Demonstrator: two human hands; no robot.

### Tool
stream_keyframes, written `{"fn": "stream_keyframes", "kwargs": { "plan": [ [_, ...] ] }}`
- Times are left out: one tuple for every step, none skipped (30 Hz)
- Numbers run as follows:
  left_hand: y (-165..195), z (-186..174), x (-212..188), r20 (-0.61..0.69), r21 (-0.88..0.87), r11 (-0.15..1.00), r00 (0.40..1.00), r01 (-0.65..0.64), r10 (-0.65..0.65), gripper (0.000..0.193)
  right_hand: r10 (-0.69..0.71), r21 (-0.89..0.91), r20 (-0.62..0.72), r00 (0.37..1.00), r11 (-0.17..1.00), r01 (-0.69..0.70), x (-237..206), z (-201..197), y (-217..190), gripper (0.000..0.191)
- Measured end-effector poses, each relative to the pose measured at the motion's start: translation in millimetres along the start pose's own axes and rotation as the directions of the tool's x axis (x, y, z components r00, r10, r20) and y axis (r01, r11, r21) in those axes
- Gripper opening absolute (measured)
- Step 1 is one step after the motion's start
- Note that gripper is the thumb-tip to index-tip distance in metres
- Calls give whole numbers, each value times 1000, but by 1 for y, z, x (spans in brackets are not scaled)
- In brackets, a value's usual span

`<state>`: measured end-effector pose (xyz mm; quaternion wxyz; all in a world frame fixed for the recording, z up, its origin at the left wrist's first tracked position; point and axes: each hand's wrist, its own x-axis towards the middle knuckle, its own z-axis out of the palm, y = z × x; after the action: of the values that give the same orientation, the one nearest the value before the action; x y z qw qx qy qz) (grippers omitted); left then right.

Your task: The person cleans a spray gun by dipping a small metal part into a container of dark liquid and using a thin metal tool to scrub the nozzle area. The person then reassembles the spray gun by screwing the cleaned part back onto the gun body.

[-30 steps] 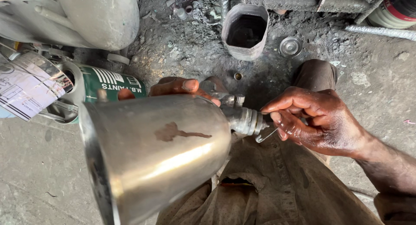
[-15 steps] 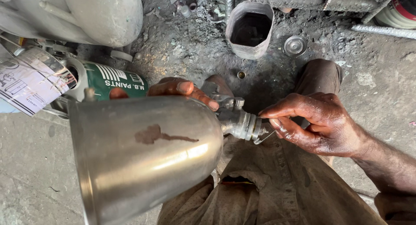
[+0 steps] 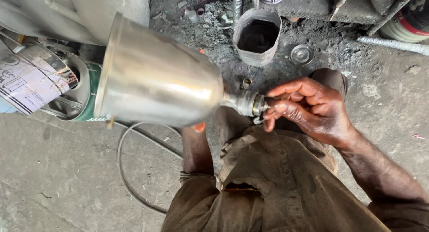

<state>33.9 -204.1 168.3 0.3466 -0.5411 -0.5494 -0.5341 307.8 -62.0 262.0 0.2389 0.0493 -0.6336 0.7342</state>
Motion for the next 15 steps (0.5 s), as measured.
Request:
{"fn": "stream_keyframes", "kwargs": {
  "plan": [
    [-1,1,-1,0,7,1000,1000,-7,7,77,-22,-135,13,1000,991,24,-1,-1,2,32],
    [-2,3,-1,0,13,1000,1000,-13,13,76,-27,-161,30,999,986,32,-1,-3,2,35],
    [-4,5,-1,3,18,1000,1000,-14,14,76,-26,-183,43,999,983,33,-2,-5,4,39],
    [-5,7,-2,1,26,1000,1000,-15,15,76,-23,-205,60,998,978,35,-3,-7,6,42],
    [-6,9,-2,-2,36,999,1000,-21,21,76,-82,-341,76,994,934,103,-3,-10,8,45],
    [-7,10,-2,-1,42,999,1000,-25,25,75,-139,-468,96,986,868,168,-4,-13,11,47],
    [-8,12,-2,-1,47,999,1000,-27,27,75,-187,-582,121,975,782,222,-3,-17,15,49],
    [-8,13,-3,-7,56,998,1000,-27,27,75,-222,-646,144,965,717,261,-3,-20,19,49],
    [-8,13,-3,-6,57,998,999,-34,34,75,-261,-704,171,950,642,302,-2,-22,23,49],
    [-8,13,-3,-11,61,998,999,-34,35,74,-292,-755,198,936,563,335,-1,-25,27,49],
    [-8,14,-4,-11,66,997,999,-36,36,74,-365,-758,228,903,515,400,0,-26,30,50],
    [-7,14,-4,-13,71,997,999,-37,38,74,-440,-758,260,859,459,464,1,-28,33,51],
    [-7,14,-5,-16,75,996,999,-43,44,74,-512,-754,294,807,395,525,2,-27,34,53],
    [-6,14,-5,-17,81,996,999,-43,44,74,-456,-784,213,864,448,430,3,-28,34,44],
    [-6,15,-5,-18,85,995,999,-45,47,73,-394,-806,125,911,496,325,3,-26,34,37]
  ]
}}
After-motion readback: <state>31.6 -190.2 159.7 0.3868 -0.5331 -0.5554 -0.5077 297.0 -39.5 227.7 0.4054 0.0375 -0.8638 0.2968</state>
